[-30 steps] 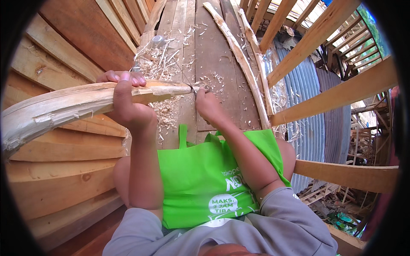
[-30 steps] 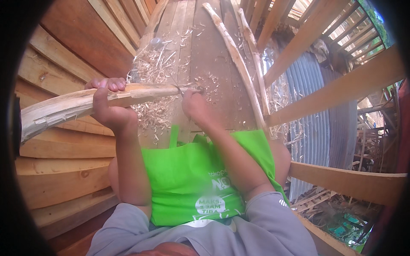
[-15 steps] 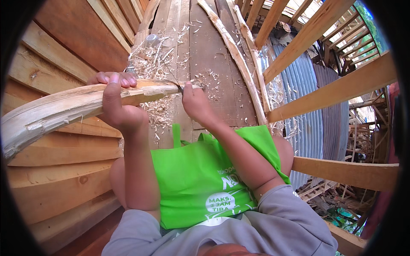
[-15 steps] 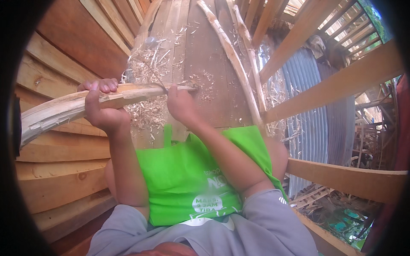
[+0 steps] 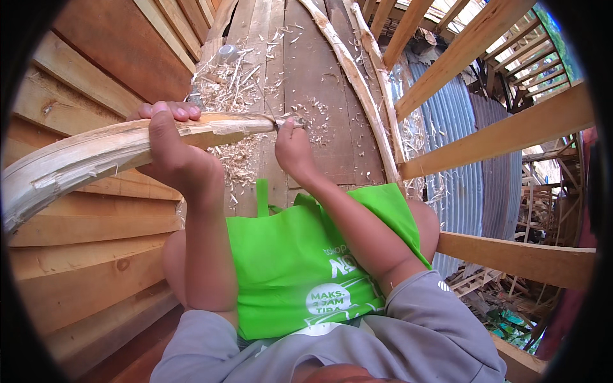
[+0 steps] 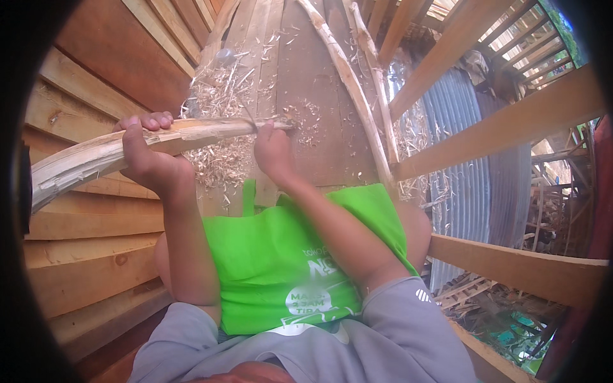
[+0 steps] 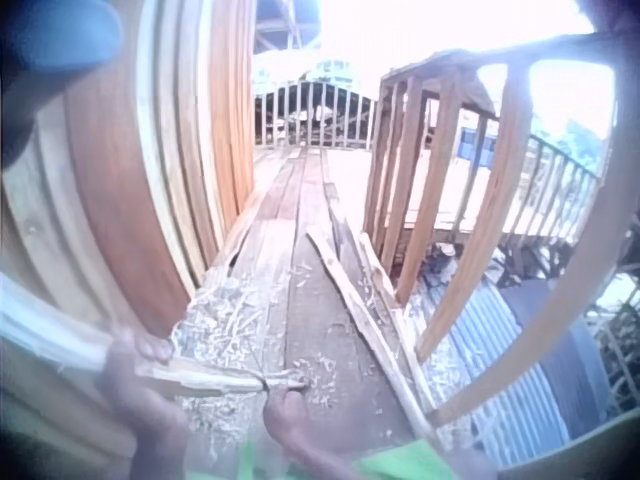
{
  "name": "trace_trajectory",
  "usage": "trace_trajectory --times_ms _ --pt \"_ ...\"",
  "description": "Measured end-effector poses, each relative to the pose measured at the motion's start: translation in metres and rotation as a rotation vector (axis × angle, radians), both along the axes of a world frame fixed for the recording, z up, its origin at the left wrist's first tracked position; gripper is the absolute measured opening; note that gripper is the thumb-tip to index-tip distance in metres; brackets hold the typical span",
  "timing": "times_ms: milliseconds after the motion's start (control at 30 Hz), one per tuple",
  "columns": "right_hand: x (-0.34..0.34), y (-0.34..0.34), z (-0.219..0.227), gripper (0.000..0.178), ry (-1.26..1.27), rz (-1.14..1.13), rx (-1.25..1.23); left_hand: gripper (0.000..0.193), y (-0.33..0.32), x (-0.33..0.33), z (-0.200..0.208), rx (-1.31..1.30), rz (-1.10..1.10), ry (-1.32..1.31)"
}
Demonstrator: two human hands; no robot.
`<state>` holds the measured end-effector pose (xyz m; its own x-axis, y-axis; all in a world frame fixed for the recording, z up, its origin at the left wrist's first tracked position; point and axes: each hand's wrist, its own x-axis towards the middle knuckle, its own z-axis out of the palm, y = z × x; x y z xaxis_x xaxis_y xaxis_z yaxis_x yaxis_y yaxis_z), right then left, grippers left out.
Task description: The person holds a long piece of wood and uses a knife to shave off thin strips of wood, creating wood shavings. The person continues to carve the wood, occasionally adjusting their grip and the position of the wood.
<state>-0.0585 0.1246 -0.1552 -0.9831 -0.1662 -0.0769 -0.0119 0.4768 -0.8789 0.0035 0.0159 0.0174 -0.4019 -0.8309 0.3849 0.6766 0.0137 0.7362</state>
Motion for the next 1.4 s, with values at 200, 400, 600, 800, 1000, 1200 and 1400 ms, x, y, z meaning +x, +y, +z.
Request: trace_trajectory --times_ms 200,400,600,800,1000,1200,1400 --pt "-0.012 0.016 -0.029 0.069 -0.436 -0.171 -0.06 0.01 0.002 0.001 0.003 0.027 0.043 0.0" --pt "0.004 0.001 0.015 0.068 -0.084 0.062 -0.032 0.01 0.001 0.0 -0.001 0.018 0.025 -0.03" --pt "-0.008 0.01 -0.009 0.069 -0.368 -0.165 -0.056 0.01 0.001 -0.001 0.002 0.009 -0.002 -0.002" --pt "-0.012 0.011 -0.031 0.071 -0.108 -0.18 0.019 0.009 0.004 -0.002 0.003 -0.007 -0.035 -0.011" --pt "-0.007 0.01 -0.017 0.067 -0.32 -0.002 0.074 0.009 -0.004 0.0 -0.001 -0.007 -0.011 0.016" --pt "-0.004 0.009 -0.012 0.068 -0.13 -0.001 0.02 0.009 0.002 0.0 0.002 0.016 -0.019 0.017" --pt "-0.017 0.011 -0.055 0.071 -0.389 -0.159 -0.062 0.009 0.002 -0.003 0.002 -0.028 -0.055 0.053"
